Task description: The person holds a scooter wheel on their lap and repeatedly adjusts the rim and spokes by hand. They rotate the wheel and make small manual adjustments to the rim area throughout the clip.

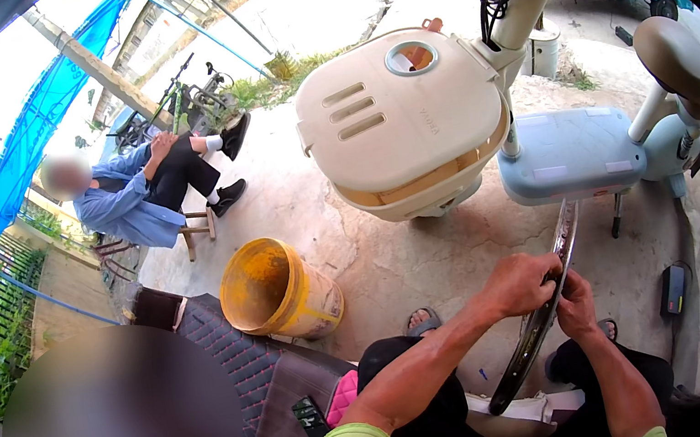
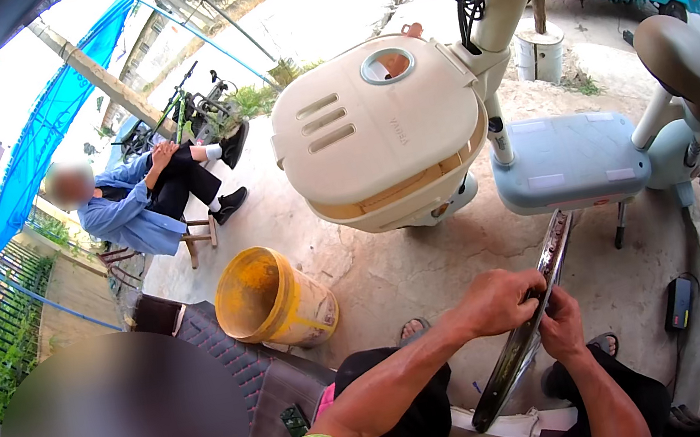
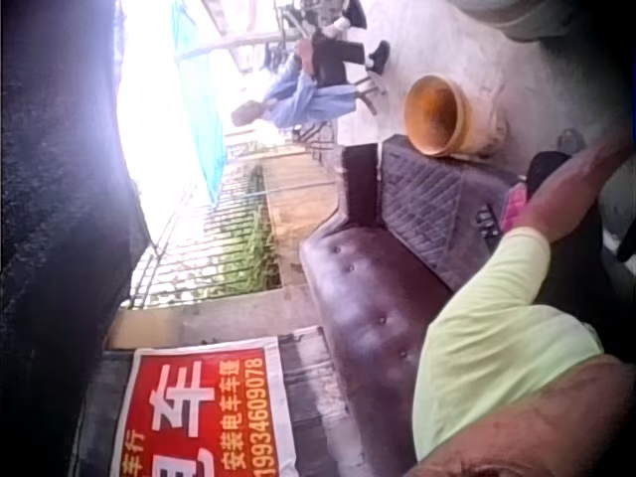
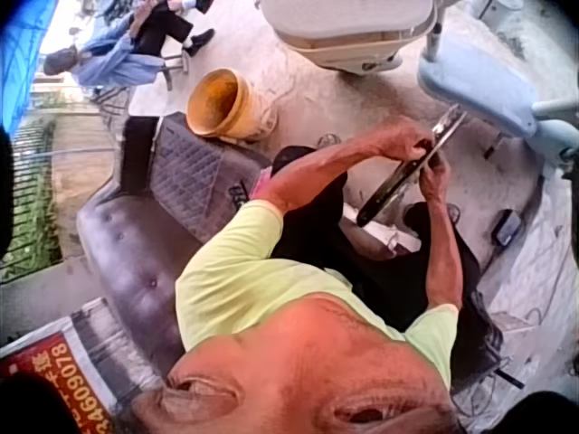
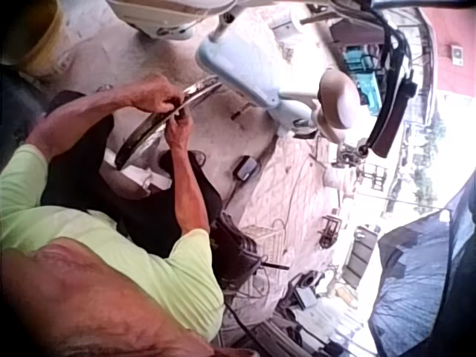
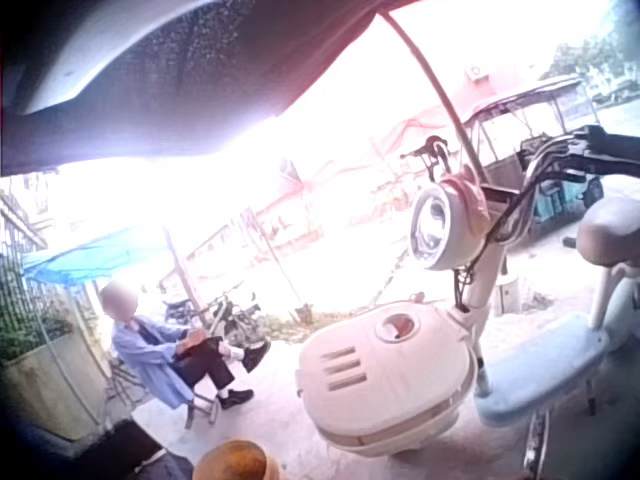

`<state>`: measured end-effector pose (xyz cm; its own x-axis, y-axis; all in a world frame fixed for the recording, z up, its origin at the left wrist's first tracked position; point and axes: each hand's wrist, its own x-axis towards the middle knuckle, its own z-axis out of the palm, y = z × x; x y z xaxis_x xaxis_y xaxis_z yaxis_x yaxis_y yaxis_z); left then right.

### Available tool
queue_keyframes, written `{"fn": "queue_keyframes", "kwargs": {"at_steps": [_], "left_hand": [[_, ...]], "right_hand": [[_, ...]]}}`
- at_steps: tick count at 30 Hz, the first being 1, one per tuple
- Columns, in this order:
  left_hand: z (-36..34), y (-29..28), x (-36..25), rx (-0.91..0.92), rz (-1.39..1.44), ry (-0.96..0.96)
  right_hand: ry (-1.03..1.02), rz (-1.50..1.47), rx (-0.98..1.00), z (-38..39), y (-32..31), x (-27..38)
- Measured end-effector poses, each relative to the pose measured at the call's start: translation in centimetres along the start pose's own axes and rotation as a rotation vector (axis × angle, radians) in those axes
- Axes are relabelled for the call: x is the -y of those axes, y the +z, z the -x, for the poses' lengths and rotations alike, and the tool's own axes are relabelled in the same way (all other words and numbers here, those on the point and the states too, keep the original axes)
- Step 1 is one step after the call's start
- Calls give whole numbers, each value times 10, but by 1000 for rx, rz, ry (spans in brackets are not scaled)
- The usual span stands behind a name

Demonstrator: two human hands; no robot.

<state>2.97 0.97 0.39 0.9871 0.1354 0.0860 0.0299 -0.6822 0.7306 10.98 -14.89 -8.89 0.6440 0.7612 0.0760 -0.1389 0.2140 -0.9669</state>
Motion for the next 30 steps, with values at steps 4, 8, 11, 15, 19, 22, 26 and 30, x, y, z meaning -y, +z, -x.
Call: {"fn": "queue_keyframes", "kwargs": {"at_steps": [4,8,11,15,19,22,26,30], "left_hand": [[-1,0,1,11,-9,1],[0,0,-2,5,-8,-16],[1,0,-2,2,15,-1],[0,3,1,8,15,-15],[1,0,-2,4,12,-5],[1,-1,1,29,7,2],[0,-1,-2,22,10,-23],[2,0,-2,17,10,-4]], "right_hand": [[-17,-42,-8,2,0,-8],[14,-45,-23,1,-1,-7],[9,-22,-13,2,-2,-6],[29,-20,-8,2,1,1],[41,-66,6,3,0,0],[25,-53,4,2,2,0],[23,-5,-8,2,3,5],[32,-1,-16,3,0,1]]}}
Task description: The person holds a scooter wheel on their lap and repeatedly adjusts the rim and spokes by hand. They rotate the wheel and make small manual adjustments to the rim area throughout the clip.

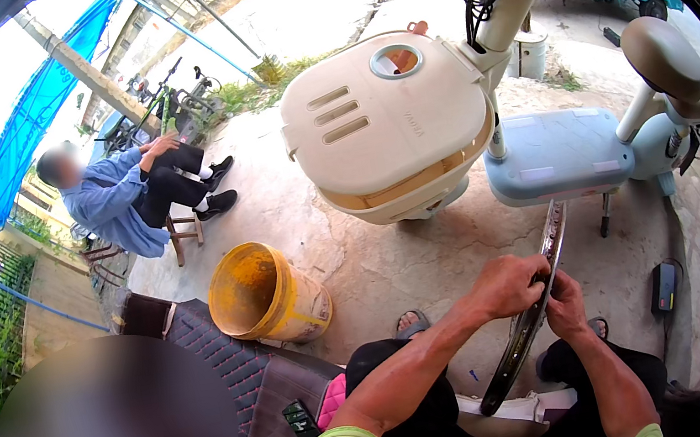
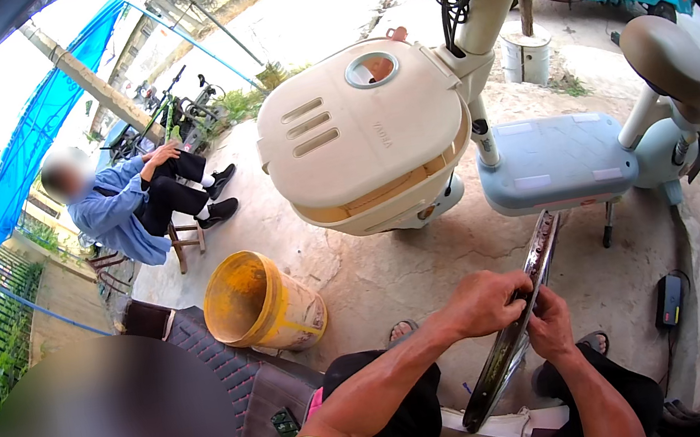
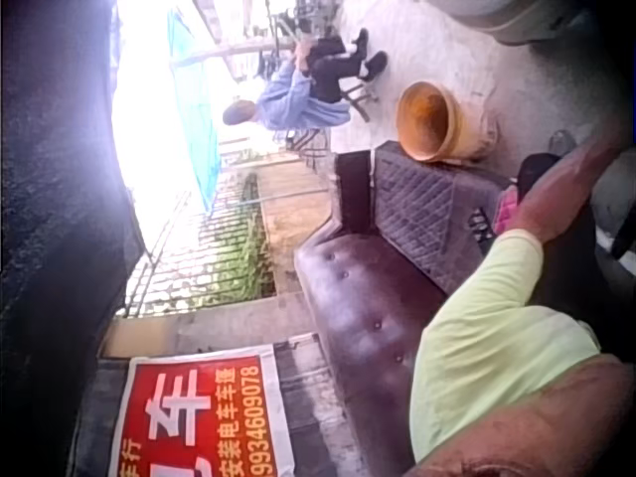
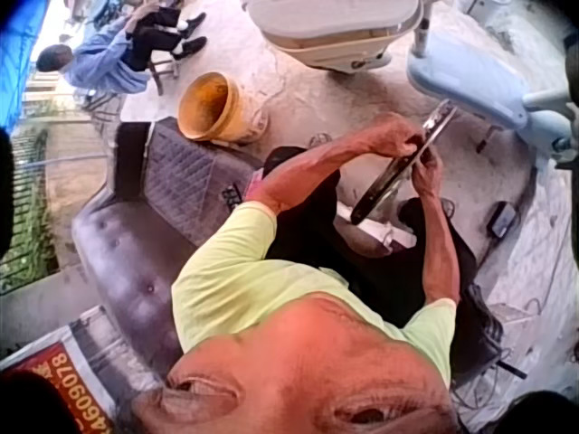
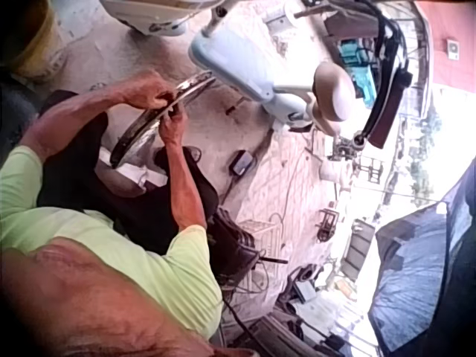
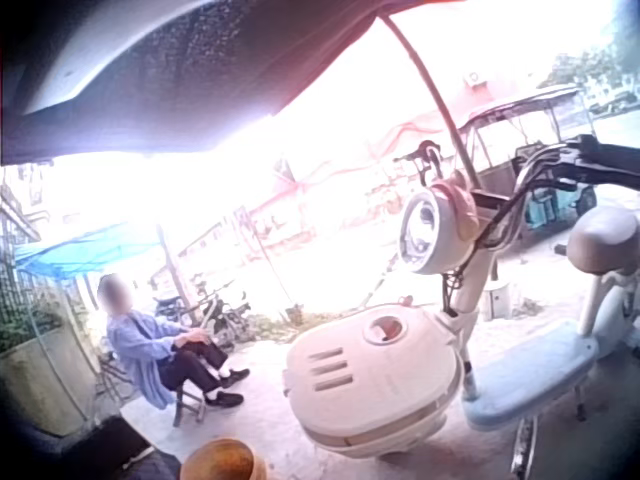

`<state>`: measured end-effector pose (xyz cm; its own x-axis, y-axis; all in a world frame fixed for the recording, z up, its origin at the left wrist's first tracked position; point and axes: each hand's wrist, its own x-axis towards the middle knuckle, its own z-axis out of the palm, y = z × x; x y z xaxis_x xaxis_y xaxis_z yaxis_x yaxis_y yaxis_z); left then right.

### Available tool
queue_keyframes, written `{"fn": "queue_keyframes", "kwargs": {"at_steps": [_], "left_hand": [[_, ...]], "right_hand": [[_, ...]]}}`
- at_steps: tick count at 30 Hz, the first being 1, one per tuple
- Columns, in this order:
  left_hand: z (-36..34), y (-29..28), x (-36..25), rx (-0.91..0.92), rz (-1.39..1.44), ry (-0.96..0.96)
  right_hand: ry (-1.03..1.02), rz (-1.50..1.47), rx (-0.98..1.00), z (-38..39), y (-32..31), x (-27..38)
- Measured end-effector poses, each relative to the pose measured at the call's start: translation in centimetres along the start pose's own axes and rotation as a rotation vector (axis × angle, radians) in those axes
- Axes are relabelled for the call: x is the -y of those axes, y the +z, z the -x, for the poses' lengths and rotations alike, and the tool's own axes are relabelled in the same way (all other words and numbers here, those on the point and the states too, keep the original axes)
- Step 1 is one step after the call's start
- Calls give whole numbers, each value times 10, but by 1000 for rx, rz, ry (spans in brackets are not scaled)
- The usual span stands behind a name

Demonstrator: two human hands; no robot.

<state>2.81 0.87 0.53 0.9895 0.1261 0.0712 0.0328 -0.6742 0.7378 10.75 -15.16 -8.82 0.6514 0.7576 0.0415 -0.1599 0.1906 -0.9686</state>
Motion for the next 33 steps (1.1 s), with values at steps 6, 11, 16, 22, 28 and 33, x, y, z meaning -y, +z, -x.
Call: {"fn": "queue_keyframes", "kwargs": {"at_steps": [6,11,16,22,28,33], "left_hand": [[-1,1,1,-5,8,4],[-1,1,1,-12,-3,16],[-3,4,4,4,-13,-20],[-3,5,5,4,1,0],[-4,6,3,0,34,-16],[-3,3,2,18,22,-5]], "right_hand": [[-5,0,4,0,1,2],[15,-29,5,-1,-3,-3],[-40,11,8,-2,1,-2],[8,-3,13,0,-4,-1],[-17,58,9,-2,-4,0],[2,39,16,0,-1,5]]}}
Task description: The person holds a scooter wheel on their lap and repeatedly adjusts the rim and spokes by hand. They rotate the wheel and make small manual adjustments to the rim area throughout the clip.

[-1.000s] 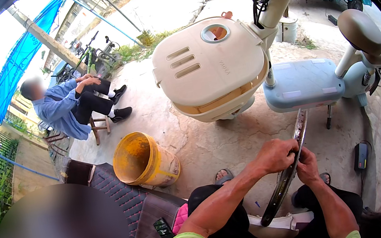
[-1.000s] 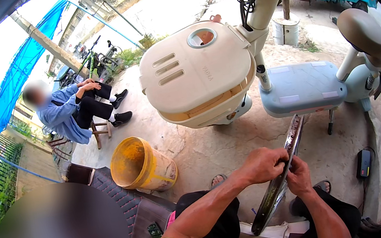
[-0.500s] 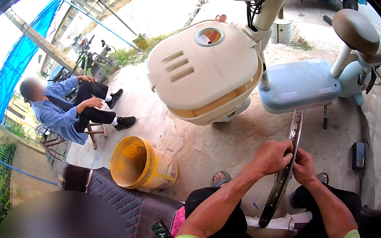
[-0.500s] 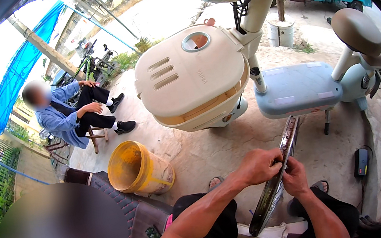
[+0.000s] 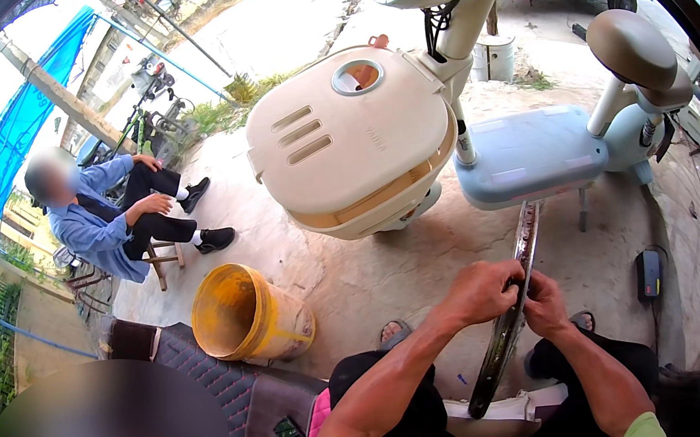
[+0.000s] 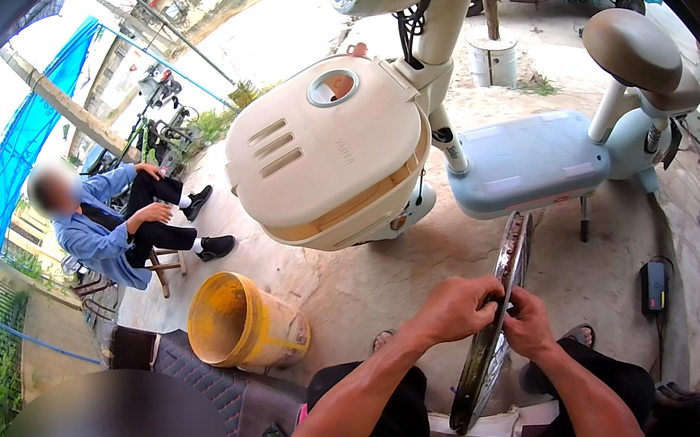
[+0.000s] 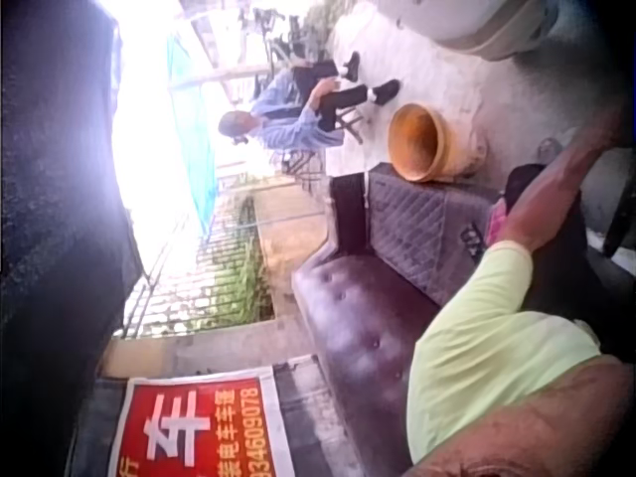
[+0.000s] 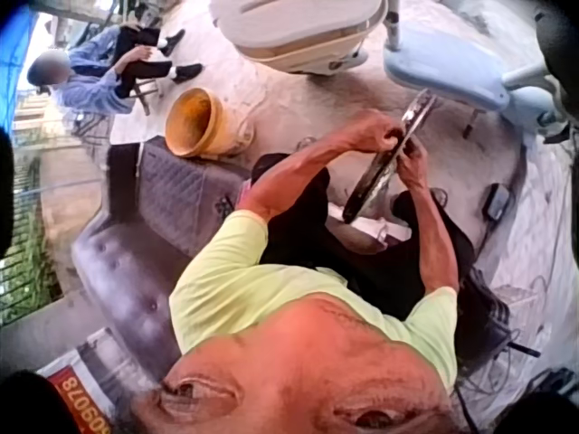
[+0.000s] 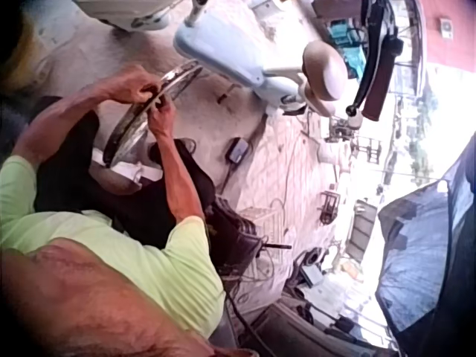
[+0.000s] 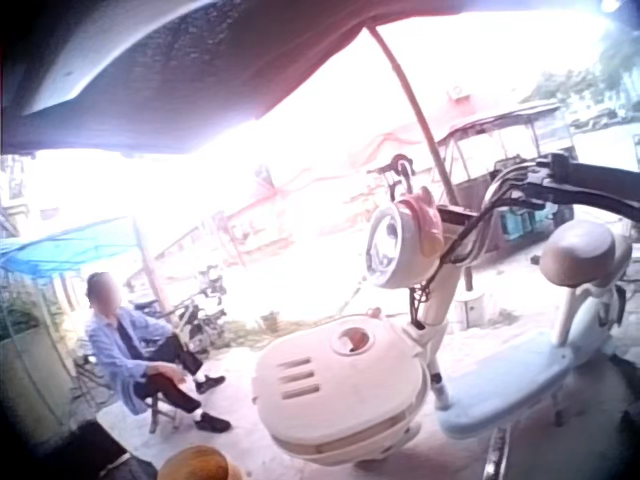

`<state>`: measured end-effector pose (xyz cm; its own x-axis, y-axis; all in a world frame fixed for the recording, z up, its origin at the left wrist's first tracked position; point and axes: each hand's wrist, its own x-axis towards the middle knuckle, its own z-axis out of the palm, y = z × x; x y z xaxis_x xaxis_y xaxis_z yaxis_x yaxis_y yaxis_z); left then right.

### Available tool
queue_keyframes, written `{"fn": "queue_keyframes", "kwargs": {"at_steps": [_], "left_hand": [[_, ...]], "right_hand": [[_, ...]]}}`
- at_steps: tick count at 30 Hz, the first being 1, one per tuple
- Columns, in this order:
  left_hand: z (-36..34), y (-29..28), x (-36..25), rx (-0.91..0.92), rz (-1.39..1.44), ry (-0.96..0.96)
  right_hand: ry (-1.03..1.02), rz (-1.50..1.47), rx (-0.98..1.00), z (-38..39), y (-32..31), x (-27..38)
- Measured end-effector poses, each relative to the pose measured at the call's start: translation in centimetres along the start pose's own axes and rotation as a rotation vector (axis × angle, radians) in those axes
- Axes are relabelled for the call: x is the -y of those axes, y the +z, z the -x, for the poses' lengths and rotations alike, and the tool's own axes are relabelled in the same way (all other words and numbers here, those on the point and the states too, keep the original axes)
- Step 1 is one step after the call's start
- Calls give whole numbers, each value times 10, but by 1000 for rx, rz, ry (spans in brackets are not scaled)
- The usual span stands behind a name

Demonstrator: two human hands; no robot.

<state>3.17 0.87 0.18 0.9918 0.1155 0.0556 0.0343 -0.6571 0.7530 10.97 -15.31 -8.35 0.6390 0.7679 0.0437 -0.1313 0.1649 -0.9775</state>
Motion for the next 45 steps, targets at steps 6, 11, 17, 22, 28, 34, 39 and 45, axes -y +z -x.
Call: {"fn": "queue_keyframes", "kwargs": {"at_steps": [6,11,17,22,28,34,39,45], "left_hand": [[-1,0,2,-12,16,-5],[-2,0,3,28,-8,-2],[-1,0,0,-32,34,-3],[-1,1,2,-10,55,-24],[-1,1,1,-16,38,-27],[-2,-1,-2,-9,40,-49],[-2,2,0,-13,57,-45],[-2,1,1,21,88,-55]], "right_hand": [[-42,126,-16,-1,-2,-2],[-11,63,-8,-1,-4,-6],[11,108,-35,0,-4,-5],[10,133,-17,-1,-4,-6],[2,114,-31,0,-5,-8],[11,145,-35,0,-5,-9],[35,107,-32,0,-6,-10],[58,118,-25,0,-3,0]]}}
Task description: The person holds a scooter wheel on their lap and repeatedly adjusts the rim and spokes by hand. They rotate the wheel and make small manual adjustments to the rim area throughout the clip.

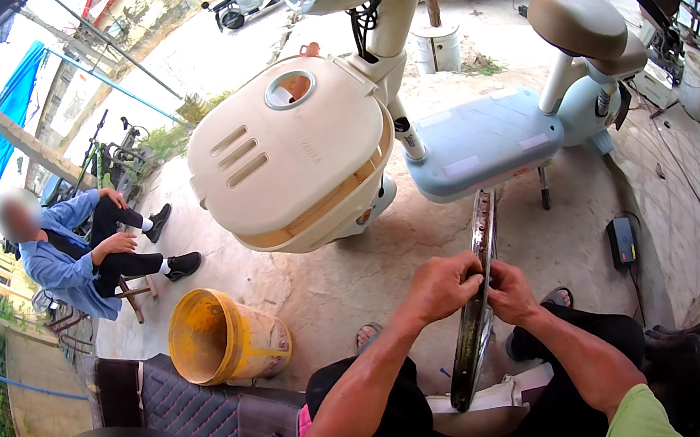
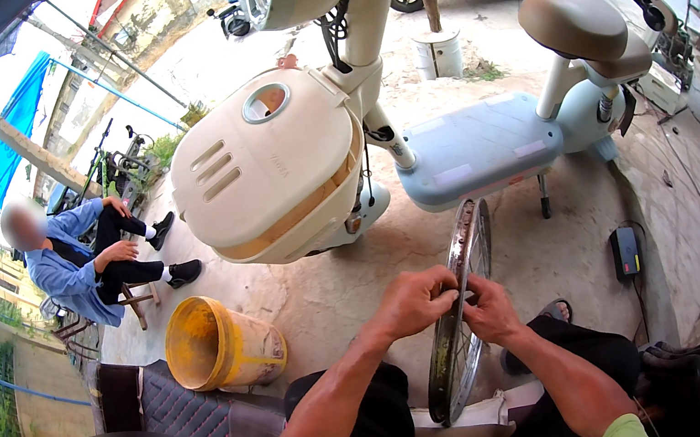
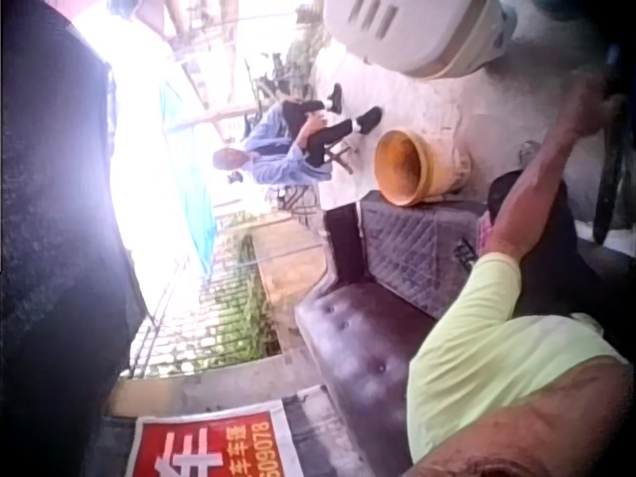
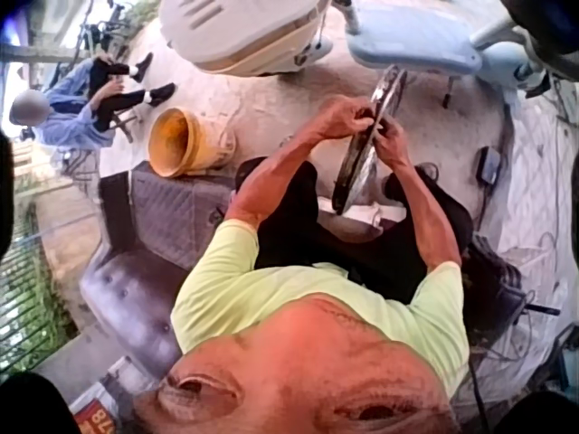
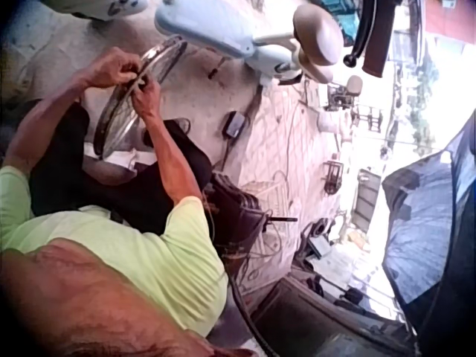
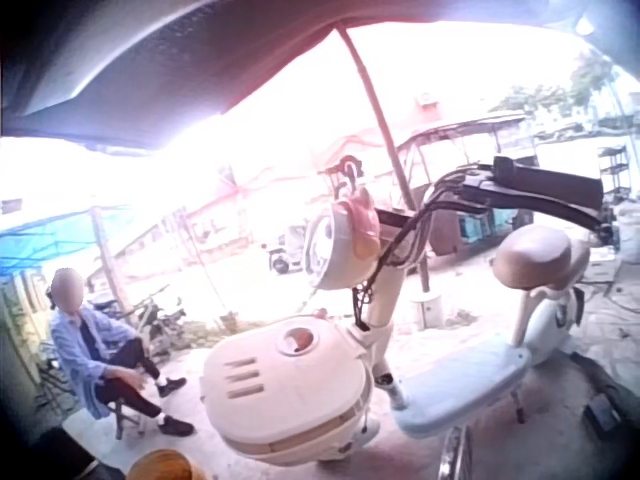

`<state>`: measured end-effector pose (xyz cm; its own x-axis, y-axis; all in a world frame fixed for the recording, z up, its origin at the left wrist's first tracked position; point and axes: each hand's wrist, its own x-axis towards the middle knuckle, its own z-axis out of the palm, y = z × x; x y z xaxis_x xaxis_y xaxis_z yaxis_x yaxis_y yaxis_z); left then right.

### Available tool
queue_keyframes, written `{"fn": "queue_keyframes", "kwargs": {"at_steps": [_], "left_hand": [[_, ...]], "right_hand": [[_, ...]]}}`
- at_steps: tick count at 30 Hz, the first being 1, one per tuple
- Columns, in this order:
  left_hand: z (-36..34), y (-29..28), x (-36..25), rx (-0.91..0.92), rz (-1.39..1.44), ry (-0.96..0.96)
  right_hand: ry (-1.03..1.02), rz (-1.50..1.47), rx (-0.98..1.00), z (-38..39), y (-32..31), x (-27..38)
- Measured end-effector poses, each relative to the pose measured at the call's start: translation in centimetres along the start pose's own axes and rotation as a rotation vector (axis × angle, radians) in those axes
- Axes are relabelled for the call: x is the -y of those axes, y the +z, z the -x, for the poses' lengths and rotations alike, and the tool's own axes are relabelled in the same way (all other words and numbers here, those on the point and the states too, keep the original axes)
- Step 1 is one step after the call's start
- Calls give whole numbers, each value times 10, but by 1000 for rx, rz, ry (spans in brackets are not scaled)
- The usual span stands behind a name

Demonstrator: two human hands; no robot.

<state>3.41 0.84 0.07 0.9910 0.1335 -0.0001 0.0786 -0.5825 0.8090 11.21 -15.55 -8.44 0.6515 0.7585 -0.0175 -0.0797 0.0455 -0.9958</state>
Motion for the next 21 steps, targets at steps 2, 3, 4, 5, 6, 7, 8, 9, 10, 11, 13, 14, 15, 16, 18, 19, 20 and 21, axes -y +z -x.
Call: {"fn": "queue_keyframes", "kwargs": {"at_steps": [2,3,4,5,6,7,8,9,10,11,13,14,15,16,18,19,20,21], "left_hand": [[-1,-2,-3,26,25,-2],[-1,-1,-2,16,14,23],[-1,0,1,3,3,45],[-1,1,2,-11,-8,67],[0,1,2,-17,-4,49],[0,1,1,-22,-1,32],[0,1,0,-28,2,15],[0,0,-2,-27,-14,7],[0,-1,-5,-25,-32,2],[-1,-1,-6,-23,-49,-3],[-1,-1,-6,-25,-37,5],[-1,-1,-5,-27,-32,7],[-1,0,-3,-16,-9,11],[-2,-1,-2,-7,7,19],[-2,0,-1,-8,24,65],[-2,-1,-2,2,0,58],[-2,-1,-3,12,-23,50],[-2,-1,-1,12,-57,60]], "right_hand": [[-25,13,-13,-1,-1,-6],[-37,19,-19,-1,-2,-8],[-28,21,-17,0,-2,-7],[-19,22,-16,0,-1,-6],[-10,24,-13,0,-1,-5],[1,26,-18,-1,1,-1],[12,27,-21,0,2,5],[22,29,-24,1,2,7],[23,31,-25,0,1,6],[23,34,-25,0,-1,2],[17,53,-27,0,-2,1],[10,70,-28,0,-2,2],[3,88,-29,0,-2,2],[-5,89,-28,-2,-2,2],[-20,93,-24,-1,-4,-4],[-12,70,-35,1,-2,-3],[-14,58,-29,0,-2,-3],[-16,45,-22,-1,-2,-3]]}}
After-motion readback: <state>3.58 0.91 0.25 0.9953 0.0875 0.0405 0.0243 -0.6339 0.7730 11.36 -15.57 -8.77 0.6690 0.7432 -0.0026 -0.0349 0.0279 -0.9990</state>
